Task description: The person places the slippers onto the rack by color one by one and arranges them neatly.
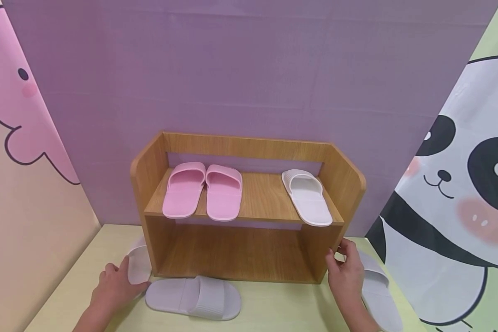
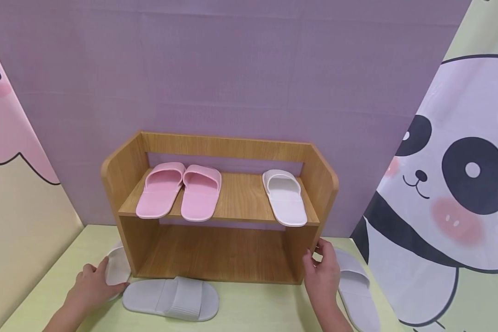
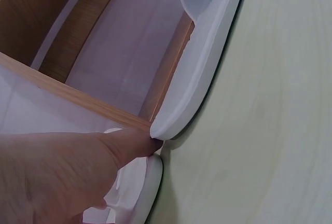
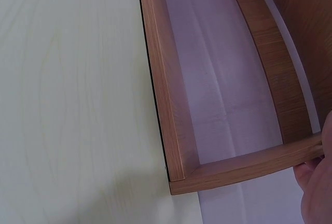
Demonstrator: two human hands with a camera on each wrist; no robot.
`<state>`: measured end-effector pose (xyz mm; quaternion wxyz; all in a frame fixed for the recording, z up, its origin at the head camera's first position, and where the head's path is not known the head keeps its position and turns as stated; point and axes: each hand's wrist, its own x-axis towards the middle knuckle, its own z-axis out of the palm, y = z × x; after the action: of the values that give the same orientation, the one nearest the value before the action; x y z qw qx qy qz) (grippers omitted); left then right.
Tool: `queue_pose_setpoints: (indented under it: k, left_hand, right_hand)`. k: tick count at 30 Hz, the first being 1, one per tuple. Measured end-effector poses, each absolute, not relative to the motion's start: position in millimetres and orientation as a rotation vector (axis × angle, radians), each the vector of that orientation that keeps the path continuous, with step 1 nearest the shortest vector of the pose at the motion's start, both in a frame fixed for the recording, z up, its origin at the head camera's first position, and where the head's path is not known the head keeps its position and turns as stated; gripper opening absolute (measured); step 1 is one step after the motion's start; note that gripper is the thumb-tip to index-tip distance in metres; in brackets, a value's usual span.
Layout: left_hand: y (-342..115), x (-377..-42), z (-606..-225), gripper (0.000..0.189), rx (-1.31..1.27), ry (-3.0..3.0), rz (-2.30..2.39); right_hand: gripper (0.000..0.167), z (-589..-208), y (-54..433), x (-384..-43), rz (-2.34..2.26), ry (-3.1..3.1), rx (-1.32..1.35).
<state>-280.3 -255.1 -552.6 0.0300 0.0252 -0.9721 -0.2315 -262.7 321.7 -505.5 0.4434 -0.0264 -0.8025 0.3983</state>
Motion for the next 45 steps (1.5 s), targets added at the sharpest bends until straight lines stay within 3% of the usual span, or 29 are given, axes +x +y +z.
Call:
queue_pose_setpoints:
  k: [27, 45]
  left_hand:
    - [-256.2, -282.6, -550.0, 0.094, 0.124, -2.87, -0.766]
    - [-255.5, -282.9, -550.0, 0.091, 0.121, -2.653, -0.807]
  right_hand:
    - [0.031, -507.3, 323.6, -263.6, 0.919, -2.052, -0.116]
    - [0.031, -507.5, 324.1, -263.7, 0.919, -2.051, -0.118]
